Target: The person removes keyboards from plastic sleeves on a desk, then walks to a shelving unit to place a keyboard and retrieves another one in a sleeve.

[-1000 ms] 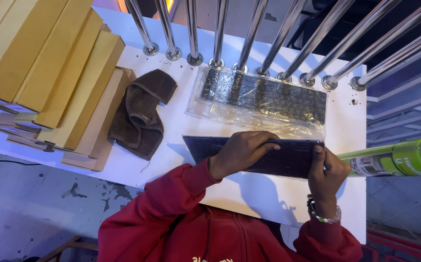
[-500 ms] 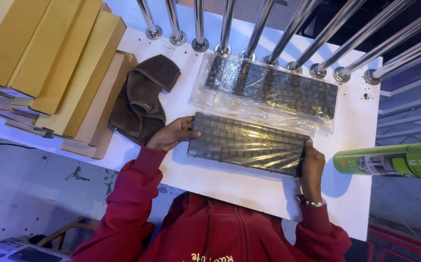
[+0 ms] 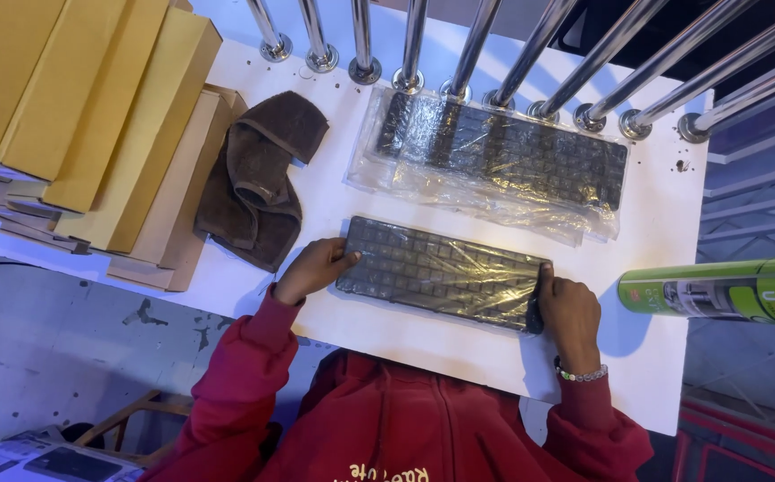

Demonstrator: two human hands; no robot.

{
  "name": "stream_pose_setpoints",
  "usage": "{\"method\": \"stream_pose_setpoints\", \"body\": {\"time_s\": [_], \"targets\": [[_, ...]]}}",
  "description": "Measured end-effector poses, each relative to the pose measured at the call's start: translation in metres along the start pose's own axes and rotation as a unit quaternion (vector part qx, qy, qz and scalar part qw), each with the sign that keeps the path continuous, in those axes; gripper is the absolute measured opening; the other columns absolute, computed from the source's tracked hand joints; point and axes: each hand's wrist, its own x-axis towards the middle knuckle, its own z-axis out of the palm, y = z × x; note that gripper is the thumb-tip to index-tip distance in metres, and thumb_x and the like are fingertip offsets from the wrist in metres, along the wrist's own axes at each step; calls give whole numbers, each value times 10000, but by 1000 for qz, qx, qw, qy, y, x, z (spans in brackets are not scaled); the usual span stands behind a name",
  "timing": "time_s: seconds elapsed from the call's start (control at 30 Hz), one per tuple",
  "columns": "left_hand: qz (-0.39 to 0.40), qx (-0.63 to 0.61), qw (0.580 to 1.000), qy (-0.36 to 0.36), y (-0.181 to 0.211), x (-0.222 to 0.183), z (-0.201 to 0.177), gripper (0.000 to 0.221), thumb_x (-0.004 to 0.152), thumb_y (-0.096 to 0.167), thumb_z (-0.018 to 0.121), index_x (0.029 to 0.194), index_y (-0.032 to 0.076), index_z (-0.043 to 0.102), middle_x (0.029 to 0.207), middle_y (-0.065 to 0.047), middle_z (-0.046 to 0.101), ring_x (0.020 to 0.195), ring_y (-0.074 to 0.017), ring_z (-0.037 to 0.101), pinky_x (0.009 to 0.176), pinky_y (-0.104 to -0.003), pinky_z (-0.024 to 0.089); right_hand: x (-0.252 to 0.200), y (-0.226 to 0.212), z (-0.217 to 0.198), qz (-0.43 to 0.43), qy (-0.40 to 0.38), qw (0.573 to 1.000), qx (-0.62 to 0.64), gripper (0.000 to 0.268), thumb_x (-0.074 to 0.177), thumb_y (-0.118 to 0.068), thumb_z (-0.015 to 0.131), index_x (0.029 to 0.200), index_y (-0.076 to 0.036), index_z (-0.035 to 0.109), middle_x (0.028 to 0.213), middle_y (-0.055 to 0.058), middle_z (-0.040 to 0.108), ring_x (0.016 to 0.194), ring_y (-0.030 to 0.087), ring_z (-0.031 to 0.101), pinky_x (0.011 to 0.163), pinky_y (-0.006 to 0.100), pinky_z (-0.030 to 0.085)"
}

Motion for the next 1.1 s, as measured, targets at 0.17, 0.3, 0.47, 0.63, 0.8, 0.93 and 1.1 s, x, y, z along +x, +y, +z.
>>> {"method": "stream_pose_setpoints", "body": {"time_s": [0.17,0.3,0.47,0.63,0.8,0.93,1.1], "targets": [[-58,232,965,109,69,-34,-5,438,945,435,690,939,6,779,731,-162,749,731,-336,755,590,-391,568,6,-6,8,-1,12,996,-83,816,1105,-600,312,785,-36,808,754,243,743,853,447,754,714,511,565],[-20,283,939,193,123,-44,-12,518,843,415,814,1175,26,726,945,-202,752,880,-390,747,681,-479,610,9,-14,-29,-1,82,992,-100,693,1048,-614,518,877,-17,826,773,255,750,830,462,753,722,509,585],[143,229,939,213,160,16,-18,569,905,423,775,1299,34,640,1058,-181,739,978,-374,724,779,-488,579,74,-2,-72,-61,214,975,-15,462,1106,-425,639,1005,-3,797,872,290,744,846,510,703,732,577,524],[141,225,915,303,147,142,3,611,855,395,826,1207,-44,589,1037,-218,651,1018,-454,663,805,-518,594,180,27,-30,-69,312,944,85,373,1052,-208,703,1235,116,676,1004,333,696,964,536,683,813,608,540],[117,262,889,357,156,151,24,730,861,417,820,1265,-111,519,1119,-230,539,1050,-458,586,868,-523,556,183,28,-6,-36,238,933,270,716,900,-337,853,1358,125,555,1178,307,546,1085,540,555,963,566,450],[140,113,930,320,149,152,24,661,884,274,827,1267,-148,493,1130,-304,517,1063,-564,583,891,-602,536,181,25,-4,-28,258,912,318,655,875,-328,879,1266,115,597,1135,289,536,1057,526,570,943,566,452],[141,12,955,259,115,190,30,301,904,342,745,1077,96,740,863,-107,734,922,-352,731,779,-475,571,206,40,4,-2,320,850,418,321,966,-371,799,1043,-66,736,947,133,679,837,295,707,700,387,536]]}}
